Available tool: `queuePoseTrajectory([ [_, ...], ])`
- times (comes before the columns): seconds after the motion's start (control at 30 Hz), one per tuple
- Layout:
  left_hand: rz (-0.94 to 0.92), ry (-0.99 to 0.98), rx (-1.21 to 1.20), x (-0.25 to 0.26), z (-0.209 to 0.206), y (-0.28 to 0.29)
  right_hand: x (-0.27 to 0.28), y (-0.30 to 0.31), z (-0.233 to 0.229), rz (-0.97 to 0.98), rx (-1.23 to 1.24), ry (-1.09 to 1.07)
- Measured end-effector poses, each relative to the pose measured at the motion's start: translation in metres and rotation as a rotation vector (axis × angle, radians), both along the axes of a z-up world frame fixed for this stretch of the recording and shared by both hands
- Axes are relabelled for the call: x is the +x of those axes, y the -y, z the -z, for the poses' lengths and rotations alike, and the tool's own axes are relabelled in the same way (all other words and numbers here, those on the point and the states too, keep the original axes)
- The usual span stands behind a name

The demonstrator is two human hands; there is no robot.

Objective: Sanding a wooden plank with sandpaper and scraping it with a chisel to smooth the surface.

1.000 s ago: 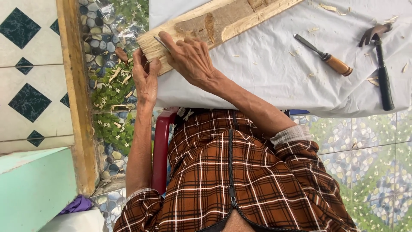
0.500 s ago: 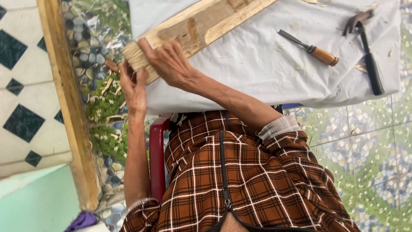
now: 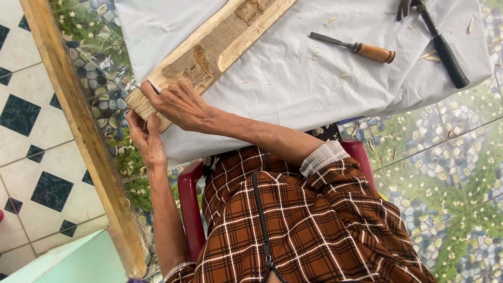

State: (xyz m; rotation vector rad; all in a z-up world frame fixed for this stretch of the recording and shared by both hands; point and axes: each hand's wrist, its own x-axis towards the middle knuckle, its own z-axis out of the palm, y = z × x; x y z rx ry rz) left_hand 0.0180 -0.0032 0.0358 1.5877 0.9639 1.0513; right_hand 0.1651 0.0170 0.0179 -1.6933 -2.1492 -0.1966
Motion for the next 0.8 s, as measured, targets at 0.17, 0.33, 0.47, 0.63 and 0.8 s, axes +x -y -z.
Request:
queuePoseTrajectory([
  [0.17, -0.018, -0.01, 0.02, -0.007, 0.024, -0.011, -0.008, -0.001, 0.007, -0.009, -0.053, 0.038],
  [0.33, -0.018, -0.033, 0.026, -0.004, 0.007, -0.004, -0.005, 0.022, -0.03, -0.094, -0.124, -0.046],
  [0.47, -0.012, -0.017, 0.025, -0.033, 0.095, -0.032, -0.006, -0.001, -0.021, -0.007, -0.015, -0.013],
  [0.63, -0.081, 0.025, 0.023, -0.006, 0.013, -0.001, -0.008, 0.032, -0.041, -0.076, 0.009, 0.068],
  [0.8, -0.096, 0.053, -0.052, -0.013, 0.024, -0.005, -0.003, 0.007, -0.039, -0.1, 0.012, 0.032],
])
